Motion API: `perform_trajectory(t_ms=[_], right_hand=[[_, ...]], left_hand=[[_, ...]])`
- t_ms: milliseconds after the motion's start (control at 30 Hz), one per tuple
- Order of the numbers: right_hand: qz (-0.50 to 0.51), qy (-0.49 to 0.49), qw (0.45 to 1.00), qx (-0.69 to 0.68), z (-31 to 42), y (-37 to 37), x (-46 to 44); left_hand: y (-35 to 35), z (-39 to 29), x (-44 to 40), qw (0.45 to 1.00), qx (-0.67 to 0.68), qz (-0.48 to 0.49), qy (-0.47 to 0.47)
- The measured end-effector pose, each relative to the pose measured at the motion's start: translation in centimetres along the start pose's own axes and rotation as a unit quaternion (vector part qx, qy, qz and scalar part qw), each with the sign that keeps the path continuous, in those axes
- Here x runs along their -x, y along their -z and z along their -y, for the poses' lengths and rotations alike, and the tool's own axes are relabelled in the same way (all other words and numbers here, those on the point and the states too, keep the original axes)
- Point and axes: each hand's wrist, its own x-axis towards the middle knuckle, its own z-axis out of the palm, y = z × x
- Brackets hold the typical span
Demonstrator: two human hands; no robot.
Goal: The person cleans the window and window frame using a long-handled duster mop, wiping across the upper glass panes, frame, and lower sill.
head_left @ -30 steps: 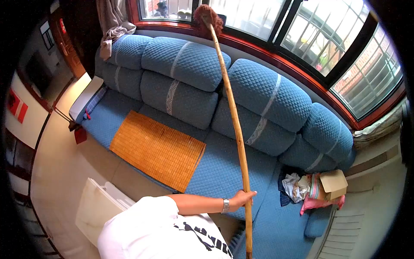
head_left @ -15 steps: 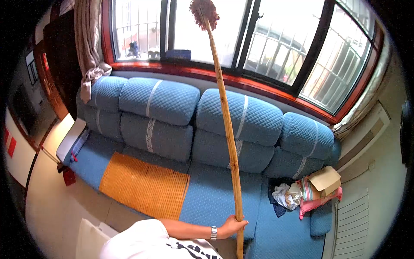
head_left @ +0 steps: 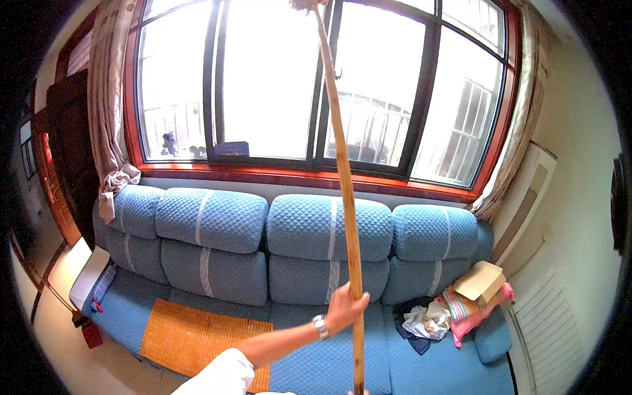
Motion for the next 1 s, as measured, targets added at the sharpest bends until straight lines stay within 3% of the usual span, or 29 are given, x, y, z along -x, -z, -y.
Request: perform_trajectory(t_ms=[33,100,167,200,267,333,367,433,567,600,733,833,1000], right_hand=[[-0.035,0.026,0.999,0.005,-2.1,-1.8,-1.8],[-0.100,0.029,0.994,-0.041,4.0,-0.7,-2.6],[-0.016,0.043,0.999,-0.030,5.1,-1.6,-5.7],[-0.046,0.091,0.991,-0.090,8.0,-1.0,-6.3],[-0.053,0.154,0.972,-0.169,13.5,-0.1,-8.2],[-0.017,0.184,0.960,-0.209,15.9,0.0,-10.1],[-0.006,0.204,0.952,-0.229,17.1,0.0,-11.2],[0.033,0.190,0.947,-0.258,20.5,1.5,-12.2],[0.108,0.181,0.923,-0.321,24.8,2.8,-14.5],[0.103,0.213,0.919,-0.315,25.2,2.6,-15.5],[0.134,0.182,0.915,-0.333,28.8,5.8,-16.6],[0.141,0.201,0.909,-0.337,28.0,6.0,-18.0],[0.143,0.179,0.936,-0.267,27.4,8.0,-17.2]], left_hand=[[-0.2,-0.5,-1.7,0.998,-0.042,-0.032,-0.044],[-0.6,-1.2,-5.6,0.982,-0.118,-0.094,-0.115],[-0.1,-2.9,-9.5,0.965,-0.167,-0.132,-0.152],[0.2,-3.9,-11.3,0.961,-0.179,-0.140,-0.160],[1.5,-6.4,-14.5,0.990,-0.096,-0.071,-0.075],[1.7,-8.5,-16.8,0.988,-0.047,-0.120,-0.080],[1.9,-9.5,-18.0,0.982,-0.087,-0.139,-0.092],[2.1,-9.5,-21.1,0.993,0.004,-0.083,-0.089],[2.2,-11.9,-22.0,0.991,-0.052,-0.111,-0.060],[2.2,-11.7,-22.4,0.994,-0.013,-0.093,-0.055],[0.8,-10.6,-22.2,0.995,0.055,-0.070,-0.043],[-0.1,-10.3,-20.6,0.994,0.080,-0.076,-0.025],[-1.5,-9.0,-15.7,0.988,0.145,0.007,-0.048]])
